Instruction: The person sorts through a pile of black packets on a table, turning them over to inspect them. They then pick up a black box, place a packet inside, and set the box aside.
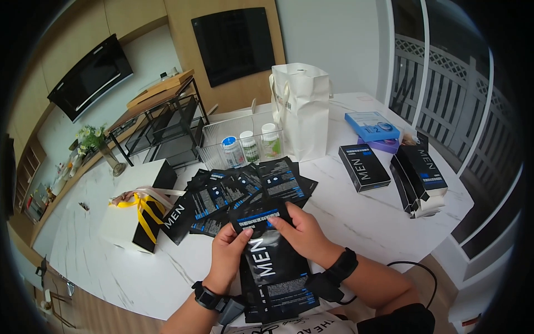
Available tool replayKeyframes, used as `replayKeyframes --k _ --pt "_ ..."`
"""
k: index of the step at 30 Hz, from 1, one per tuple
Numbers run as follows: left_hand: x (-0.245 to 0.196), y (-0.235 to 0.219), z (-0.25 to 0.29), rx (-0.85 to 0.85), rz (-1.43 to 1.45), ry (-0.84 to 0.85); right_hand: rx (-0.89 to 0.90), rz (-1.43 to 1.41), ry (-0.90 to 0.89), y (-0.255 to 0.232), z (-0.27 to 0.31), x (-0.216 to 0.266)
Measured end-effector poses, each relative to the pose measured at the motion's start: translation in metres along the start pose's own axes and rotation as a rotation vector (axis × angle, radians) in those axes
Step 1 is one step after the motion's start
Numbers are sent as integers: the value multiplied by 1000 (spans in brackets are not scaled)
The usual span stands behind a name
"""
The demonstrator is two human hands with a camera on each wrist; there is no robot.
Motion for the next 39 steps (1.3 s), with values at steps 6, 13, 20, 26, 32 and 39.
replayKeyframes --k 6,13,20,26,32,39 --pt "3 -2 1 -8 9 13 -14 50 -18 -1 -3 -2" --pt "-4 7 6 45 83 -17 -98 -42 -35 -1 -4 -2" --pt "-1 -2 2 -3 33 4 10 -41 -22 4 3 6" --pt "-1 1 6 50 13 17 -7 180 -42 -2 -1 1" --pt "-2 -2 2 -14 59 25 49 170 -162 4 6 7" --pt "-1 3 7 64 46 24 -1 104 -56 -1 0 -1"
Point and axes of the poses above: each hand's wrist, its own z-axis away from the middle knuckle, its own y-axis out of the palm, x = y × z, the point moved 1 cm from there along -z, towards the middle knuckle, and after that the axes turned 4 degrees about -y, right-handed, at the moved point
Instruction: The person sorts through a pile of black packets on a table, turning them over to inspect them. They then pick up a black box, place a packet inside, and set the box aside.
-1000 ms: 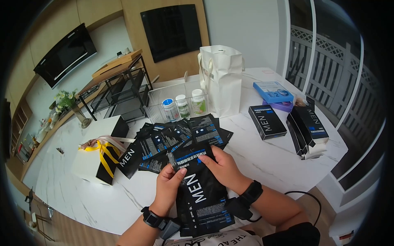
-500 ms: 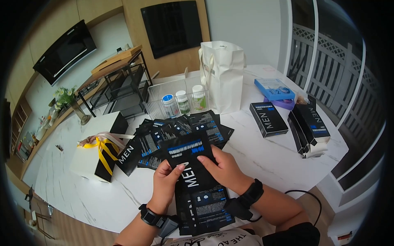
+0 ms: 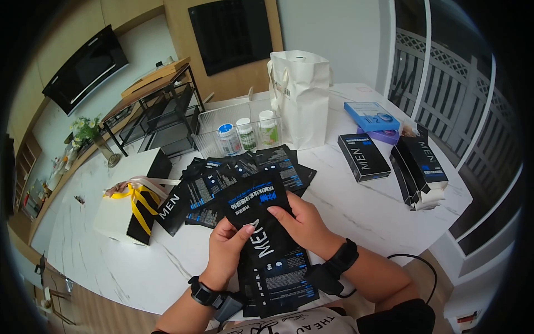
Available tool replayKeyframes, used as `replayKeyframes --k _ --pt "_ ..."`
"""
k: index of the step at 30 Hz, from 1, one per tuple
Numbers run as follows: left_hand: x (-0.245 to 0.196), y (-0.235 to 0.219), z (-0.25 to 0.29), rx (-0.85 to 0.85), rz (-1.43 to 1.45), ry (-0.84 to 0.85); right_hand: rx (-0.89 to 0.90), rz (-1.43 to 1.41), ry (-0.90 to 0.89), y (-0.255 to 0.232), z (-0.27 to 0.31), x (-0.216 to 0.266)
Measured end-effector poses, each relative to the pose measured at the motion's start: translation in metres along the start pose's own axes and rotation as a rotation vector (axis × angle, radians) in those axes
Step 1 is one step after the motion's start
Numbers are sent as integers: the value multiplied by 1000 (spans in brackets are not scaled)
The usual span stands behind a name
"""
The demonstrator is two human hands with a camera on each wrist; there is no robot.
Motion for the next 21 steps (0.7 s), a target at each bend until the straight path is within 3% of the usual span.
replayKeyframes --k 6,8,13,16,18,20,21 --pt "1 -7 -5 -49 17 5 52 -7 -68 4 3 9" --pt "2 -2 -4 -58 37 -10 -8 37 -5 0 1 3" --pt "8 -4 -5 -17 17 -56 -100 -179 22 -1 -3 4" --pt "6 -5 -7 -45 -60 -69 35 -215 -13 3 1 7" --pt "1 -2 -6 -88 34 -14 38 -175 22 4 3 8" --pt "2 -4 -6 -97 34 -5 77 -120 321 2 3 13" --pt "7 -8 -5 -72 -26 0 78 -120 321 2 3 11"
Point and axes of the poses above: each hand's wrist, its own z-axis away from the middle knuckle, its own y-axis out of the palm, x = y × z, the point moved 1 cm from there along -z, towards the middle knuckle, and after that the axes turned 4 degrees about -y, right-handed, at the moved point
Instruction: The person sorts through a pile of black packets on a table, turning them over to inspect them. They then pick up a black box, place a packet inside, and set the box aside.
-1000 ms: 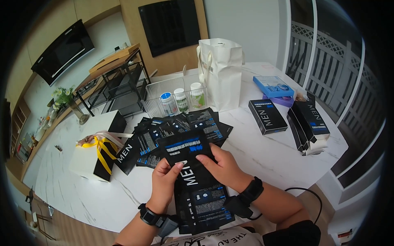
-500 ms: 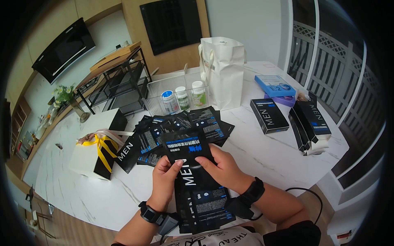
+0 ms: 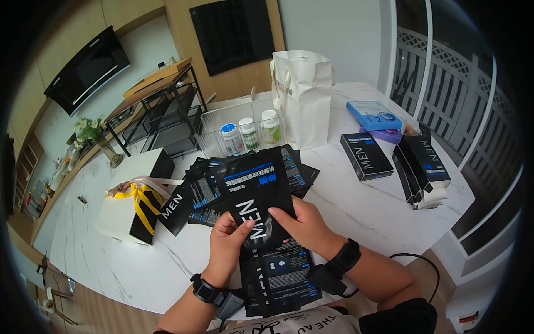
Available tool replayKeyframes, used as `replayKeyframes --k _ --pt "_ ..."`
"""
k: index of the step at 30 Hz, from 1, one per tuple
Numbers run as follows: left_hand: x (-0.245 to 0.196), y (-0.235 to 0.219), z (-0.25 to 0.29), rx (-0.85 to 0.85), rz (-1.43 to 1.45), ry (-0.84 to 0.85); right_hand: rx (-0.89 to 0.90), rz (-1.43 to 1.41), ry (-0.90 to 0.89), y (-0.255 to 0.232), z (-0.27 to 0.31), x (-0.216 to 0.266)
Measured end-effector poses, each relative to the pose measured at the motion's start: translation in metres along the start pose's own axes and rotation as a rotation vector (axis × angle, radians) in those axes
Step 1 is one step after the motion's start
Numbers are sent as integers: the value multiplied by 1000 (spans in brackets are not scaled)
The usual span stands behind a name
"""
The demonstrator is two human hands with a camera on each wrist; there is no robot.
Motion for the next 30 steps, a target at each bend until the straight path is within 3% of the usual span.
replayKeyframes --k 2,6,8,11,12,16,18,21,22,24,27,30 --pt "2 0 2 57 -12 18 -79 78 -205 -1 -4 -5" --pt "-5 3 0 -9 44 5 -47 -37 -88 0 1 -3" --pt "-1 -2 -1 1 35 11 109 251 -290 -2 3 -3" --pt "-3 0 0 5 52 18 -9 116 -242 3 2 -2" --pt "-4 1 1 23 24 6 -22 14 -77 1 1 -1" --pt "-5 7 3 37 31 -13 -62 23 -45 -1 -1 -5" --pt "-3 3 0 30 39 1 3 65 -272 1 0 -9" --pt "0 1 -1 31 40 -18 -6 226 -354 2 1 -9" --pt "0 3 0 31 39 -18 -6 225 -354 3 1 -7" --pt "-2 8 2 81 12 -17 -136 -3 -149 3 0 -4" --pt "-1 6 5 140 -105 -120 -202 -50 -177 -3 -6 -12" --pt "3 3 1 119 -130 -109 -184 -31 -146 1 0 0"
Point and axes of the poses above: each hand's wrist, its own z-axis away from the middle knuckle, its own y-axis out of the palm, x = y × z, the point moved 1 cm from there along -z, towards the middle knuckle, and after that the axes turned 4 degrees about -y, right-handed, at the moved point
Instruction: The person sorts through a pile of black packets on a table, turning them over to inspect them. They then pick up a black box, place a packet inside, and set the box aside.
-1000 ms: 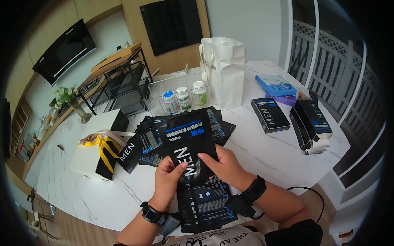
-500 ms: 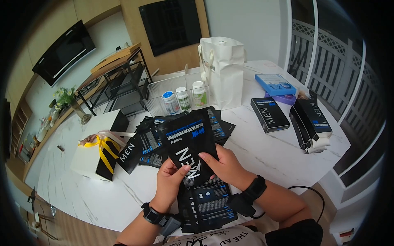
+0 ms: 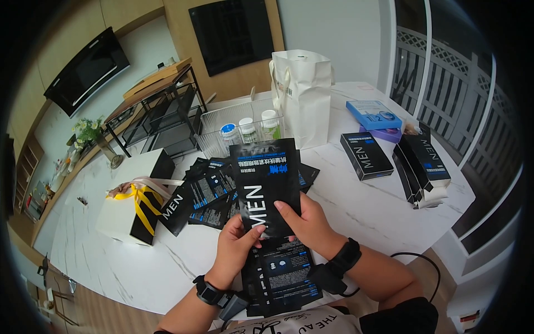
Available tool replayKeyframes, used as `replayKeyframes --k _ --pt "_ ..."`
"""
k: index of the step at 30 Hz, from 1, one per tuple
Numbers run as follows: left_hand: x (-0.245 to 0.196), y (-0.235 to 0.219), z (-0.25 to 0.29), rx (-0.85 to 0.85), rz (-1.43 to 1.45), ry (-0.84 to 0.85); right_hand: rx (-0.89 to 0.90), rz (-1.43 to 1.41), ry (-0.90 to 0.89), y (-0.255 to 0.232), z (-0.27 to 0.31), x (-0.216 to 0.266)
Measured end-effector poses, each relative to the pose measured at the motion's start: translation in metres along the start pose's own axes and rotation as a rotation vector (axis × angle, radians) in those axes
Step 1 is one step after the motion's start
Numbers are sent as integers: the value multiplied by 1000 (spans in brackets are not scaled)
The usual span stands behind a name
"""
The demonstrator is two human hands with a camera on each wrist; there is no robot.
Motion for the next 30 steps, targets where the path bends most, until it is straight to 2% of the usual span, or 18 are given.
replayKeyframes --k 2,4,5,7,10,14,16,18,20,22,26,28,29,30 --pt "0 -1 0 -15 -15 0 21 1 30 1 3 3" --pt "-2 -1 0 -23 -38 -23 123 108 -24 0 6 1" --pt "-2 0 2 -23 -38 -23 123 108 -24 1 5 2" --pt "-3 5 4 26 7 15 9 129 23 2 2 7" --pt "-5 9 7 65 53 19 23 139 34 -4 -2 -1" --pt "-2 2 4 18 9 25 40 118 49 0 5 5" --pt "-1 2 4 8 4 22 69 218 -187 1 6 3" --pt "-1 2 4 -1 -3 20 34 235 -139 1 4 4" --pt "-4 7 6 64 52 11 -8 253 -90 -2 1 5" --pt "-7 9 7 75 62 0 -7 175 -49 -6 -4 0" --pt "-5 7 4 46 51 26 -50 188 -79 -6 -4 -4" --pt "0 3 1 43 32 27 -52 63 77 -8 -3 4" --pt "2 2 1 40 13 27 -50 65 77 -8 -4 2" --pt "1 2 1 40 14 28 -52 6 -35 -7 -5 -1"
Point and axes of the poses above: each hand's wrist, its own z-axis away from the middle knuckle, its own y-axis out of the palm, x = y × z, the point moved 1 cm from there along -z, towards the middle knuckle, and after that the axes turned 4 degrees about -y, right-handed, at the moved point
